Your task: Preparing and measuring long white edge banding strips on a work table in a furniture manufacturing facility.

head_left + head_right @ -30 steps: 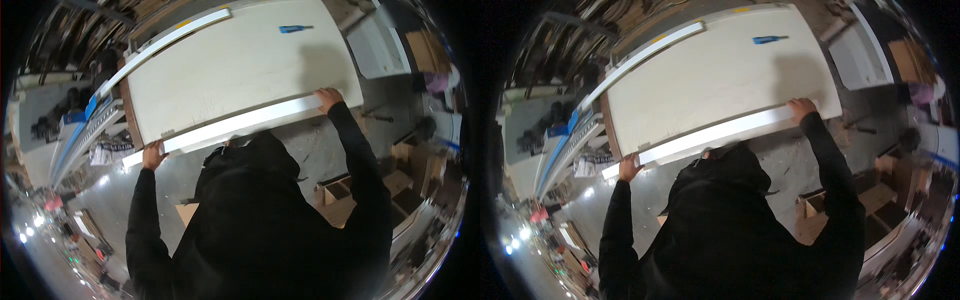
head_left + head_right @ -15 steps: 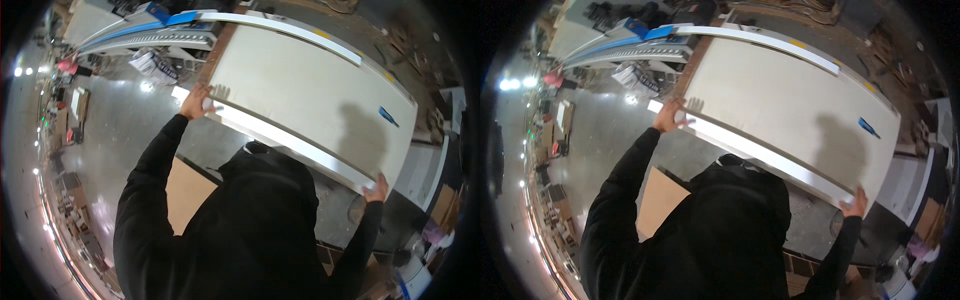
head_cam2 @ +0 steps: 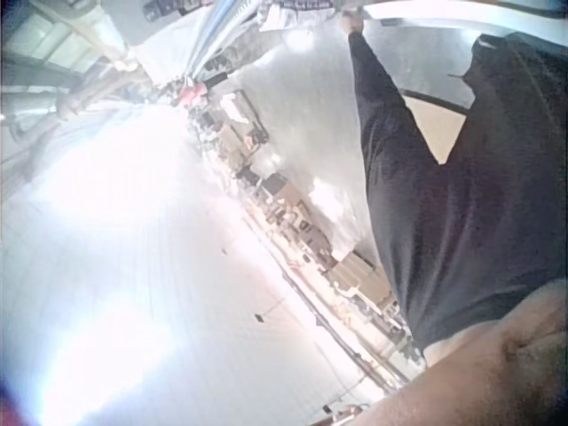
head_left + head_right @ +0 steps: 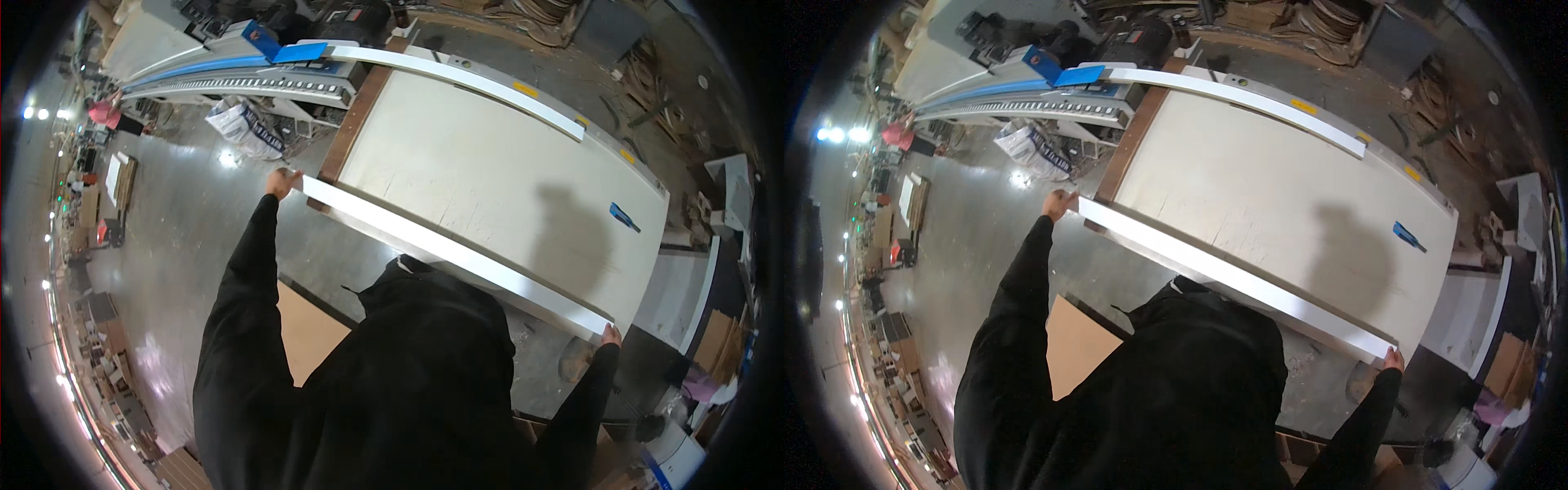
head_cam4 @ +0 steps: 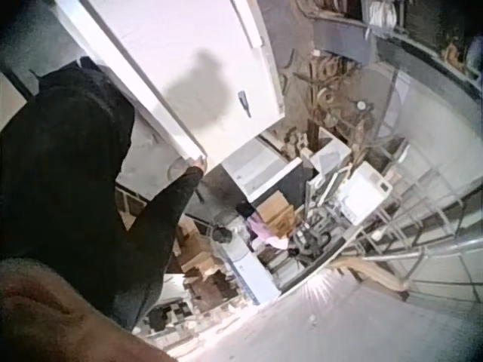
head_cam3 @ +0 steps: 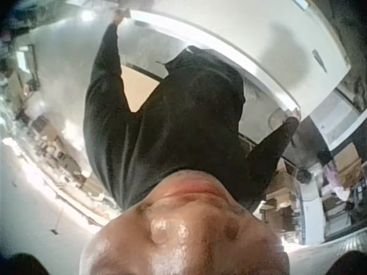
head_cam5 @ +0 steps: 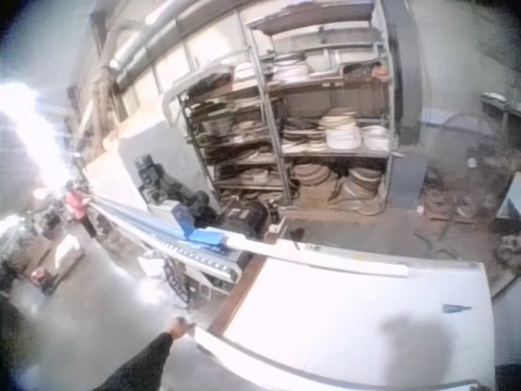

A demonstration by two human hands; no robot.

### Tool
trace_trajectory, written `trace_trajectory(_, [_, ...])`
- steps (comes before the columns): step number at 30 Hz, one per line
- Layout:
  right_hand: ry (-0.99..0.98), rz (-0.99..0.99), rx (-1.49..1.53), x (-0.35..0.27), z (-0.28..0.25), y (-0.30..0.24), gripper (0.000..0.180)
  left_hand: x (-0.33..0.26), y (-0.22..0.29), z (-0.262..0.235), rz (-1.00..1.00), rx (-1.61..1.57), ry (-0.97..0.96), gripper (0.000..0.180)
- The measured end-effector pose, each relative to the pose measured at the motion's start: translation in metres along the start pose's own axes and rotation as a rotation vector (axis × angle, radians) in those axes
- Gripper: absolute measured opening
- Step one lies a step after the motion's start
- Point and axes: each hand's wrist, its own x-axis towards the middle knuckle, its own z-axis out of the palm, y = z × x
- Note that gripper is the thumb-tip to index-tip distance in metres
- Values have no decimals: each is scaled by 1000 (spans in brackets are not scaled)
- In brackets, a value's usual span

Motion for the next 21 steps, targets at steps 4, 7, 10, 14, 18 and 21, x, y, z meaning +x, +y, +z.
trace_trajectory(4, [195, -101, 95, 4, -47, 10, 54, 8, 9, 42, 14, -108, 19, 80])
trace_trajectory(7, [-5, 81, -208, -9, 18, -30, 88, -3, 8, 9, -28, -84, 78, 83])
trace_trajectory(10, [62, -21, -186, -11, 21, -23, 118, -3, -5, 22, -38, -85, 148, 87])
trace_trajectory(14, [203, 22, -224, 15, 8, 8, 122, -4, 22, 29, -72, -46, 157, 83])
trace_trajectory(18, [219, -43, 41, 33, 10, 18, 108, -7, 18, 24, -77, -85, 166, 78])
trace_trajectory(21, [246, -49, 133, 34, 17, 18, 104, -9, 17, 26, -105, -80, 187, 71])
